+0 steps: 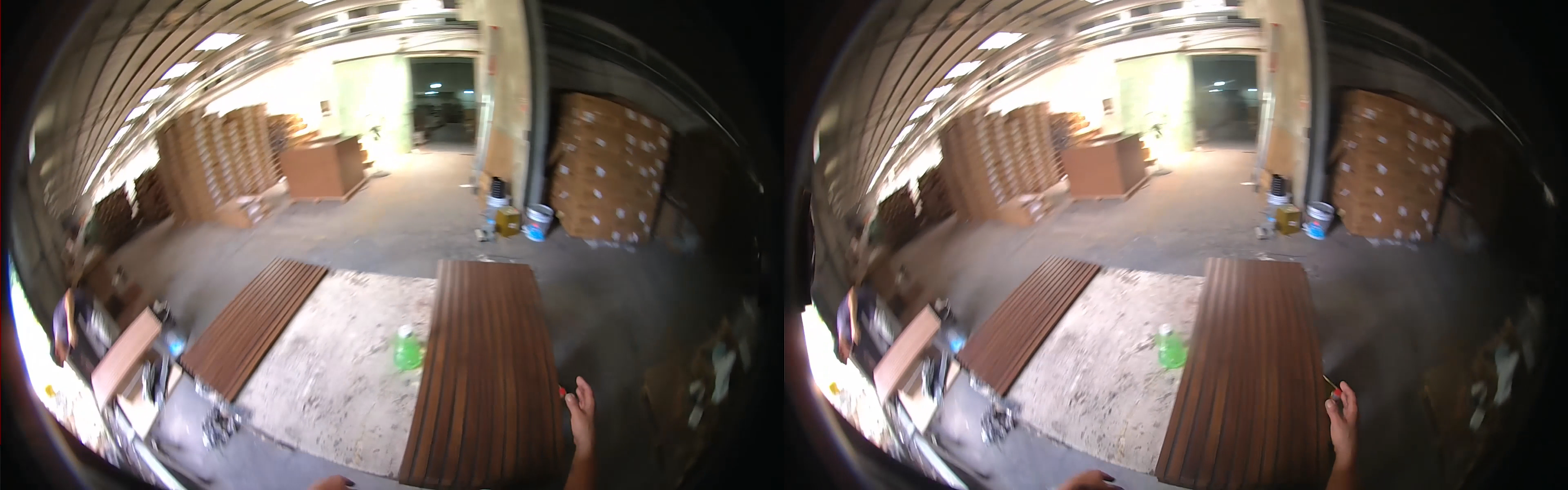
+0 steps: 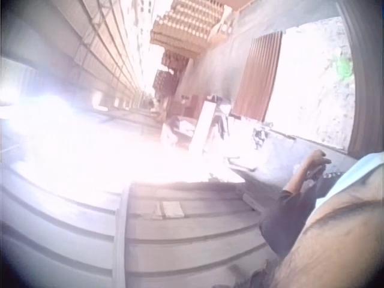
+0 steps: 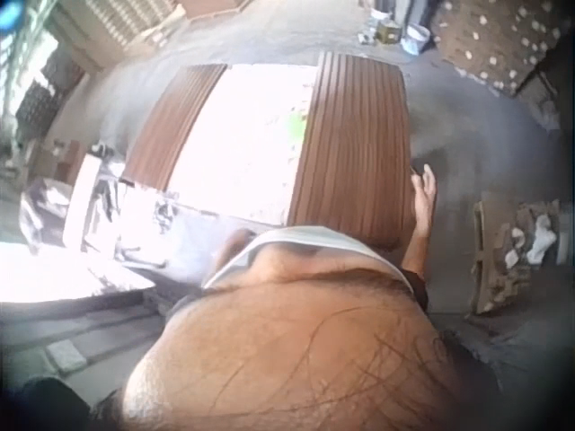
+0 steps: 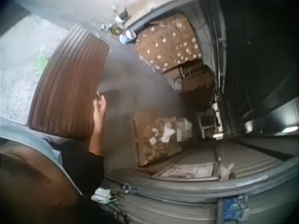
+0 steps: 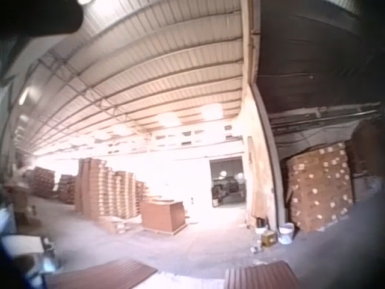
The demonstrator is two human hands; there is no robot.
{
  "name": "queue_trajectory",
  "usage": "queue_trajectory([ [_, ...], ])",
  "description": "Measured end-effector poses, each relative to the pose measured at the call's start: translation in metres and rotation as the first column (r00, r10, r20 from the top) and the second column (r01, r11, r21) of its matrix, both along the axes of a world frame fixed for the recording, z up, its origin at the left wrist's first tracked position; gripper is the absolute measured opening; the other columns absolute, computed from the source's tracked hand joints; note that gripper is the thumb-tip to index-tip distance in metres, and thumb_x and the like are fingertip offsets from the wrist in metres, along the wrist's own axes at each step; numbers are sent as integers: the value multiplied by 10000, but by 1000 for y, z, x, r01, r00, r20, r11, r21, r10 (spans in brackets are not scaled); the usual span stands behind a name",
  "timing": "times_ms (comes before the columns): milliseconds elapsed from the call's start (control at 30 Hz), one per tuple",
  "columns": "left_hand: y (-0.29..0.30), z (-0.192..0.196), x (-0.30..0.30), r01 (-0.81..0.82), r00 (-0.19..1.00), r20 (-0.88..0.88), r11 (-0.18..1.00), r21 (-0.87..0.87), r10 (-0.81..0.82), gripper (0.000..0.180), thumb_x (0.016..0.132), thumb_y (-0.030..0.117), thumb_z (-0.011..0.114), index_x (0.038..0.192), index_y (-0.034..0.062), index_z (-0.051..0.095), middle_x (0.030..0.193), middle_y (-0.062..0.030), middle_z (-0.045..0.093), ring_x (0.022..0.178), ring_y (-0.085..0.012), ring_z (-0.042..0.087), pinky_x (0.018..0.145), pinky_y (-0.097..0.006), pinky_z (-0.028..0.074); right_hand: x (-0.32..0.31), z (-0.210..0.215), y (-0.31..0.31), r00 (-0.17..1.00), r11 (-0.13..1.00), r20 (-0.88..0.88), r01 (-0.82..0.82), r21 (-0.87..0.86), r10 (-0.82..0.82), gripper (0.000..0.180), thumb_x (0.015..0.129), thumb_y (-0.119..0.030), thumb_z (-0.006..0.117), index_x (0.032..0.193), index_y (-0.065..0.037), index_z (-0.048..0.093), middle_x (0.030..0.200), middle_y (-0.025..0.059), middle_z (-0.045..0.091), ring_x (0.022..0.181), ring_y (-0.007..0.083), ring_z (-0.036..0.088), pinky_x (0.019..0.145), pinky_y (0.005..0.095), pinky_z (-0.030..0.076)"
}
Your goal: The person wipes wooden slat panels using a cloth and a liquid from a bottle, turning the panels over to clean multiple sides.
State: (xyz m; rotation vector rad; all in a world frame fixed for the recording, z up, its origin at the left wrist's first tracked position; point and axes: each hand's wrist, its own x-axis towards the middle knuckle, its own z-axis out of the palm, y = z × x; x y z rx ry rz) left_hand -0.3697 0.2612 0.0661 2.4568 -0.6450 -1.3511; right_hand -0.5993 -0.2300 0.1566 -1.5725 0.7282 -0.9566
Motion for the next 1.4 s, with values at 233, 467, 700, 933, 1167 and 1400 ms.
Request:
queue_trajectory([
  [233,134,8,-4,-539,842,-231,753,-377,487,579,780,452,682,1215,80,595,1088,-164,653,998,-232,612,897,-320,446,160,69,199,826,865,338,-497,61,451,285,884,-85,522,1152,13,517,1082,124,601,1014,218,585,974,339,413],
  [467,273,-18,-27,-835,373,-579,-9,-550,725,416,860,215,642,1203,-11,579,1055,-81,637,934,-123,559,859,-281,450,268,3,426,286,263,8,-891,369,958,240,903,-78,531,1124,15,539,1044,101,612,989,184,595,909,313,461],
  [700,379,-26,12,-838,341,-518,4,-546,785,437,829,148,675,1215,-19,558,997,-83,637,890,-124,551,810,-280,458,325,-39,536,179,223,-142,-874,431,974,257,914,-82,521,1148,25,530,1057,113,617,980,184,606,906,310,465],
  [933,458,7,174,-771,446,-512,25,-637,734,519,806,43,613,1299,-31,467,923,-138,670,860,-146,629,777,-270,492,379,-63,577,342,342,-148,-624,703,928,274,918,-181,530,1165,-62,539,1056,73,624,952,161,613,850,295,458],
  [1167,476,-19,400,-705,539,-393,143,-695,745,312,816,157,582,1076,-5,643,913,-87,667,821,-166,621,755,-275,482,460,-98,576,715,379,54,-431,819,697,316,895,-223,579,1175,-89,519,1085,73,596,951,174,601,795,311,487],
  [1400,514,-106,517,-851,367,-481,78,-520,796,393,817,185,648,1148,-8,561,958,-104,630,812,-227,614,727,-330,503,527,-164,600,809,509,-33,-336,792,586,342,856,-210,603,1170,-141,489,1000,5,592,789,115,584,606,278,455],
])
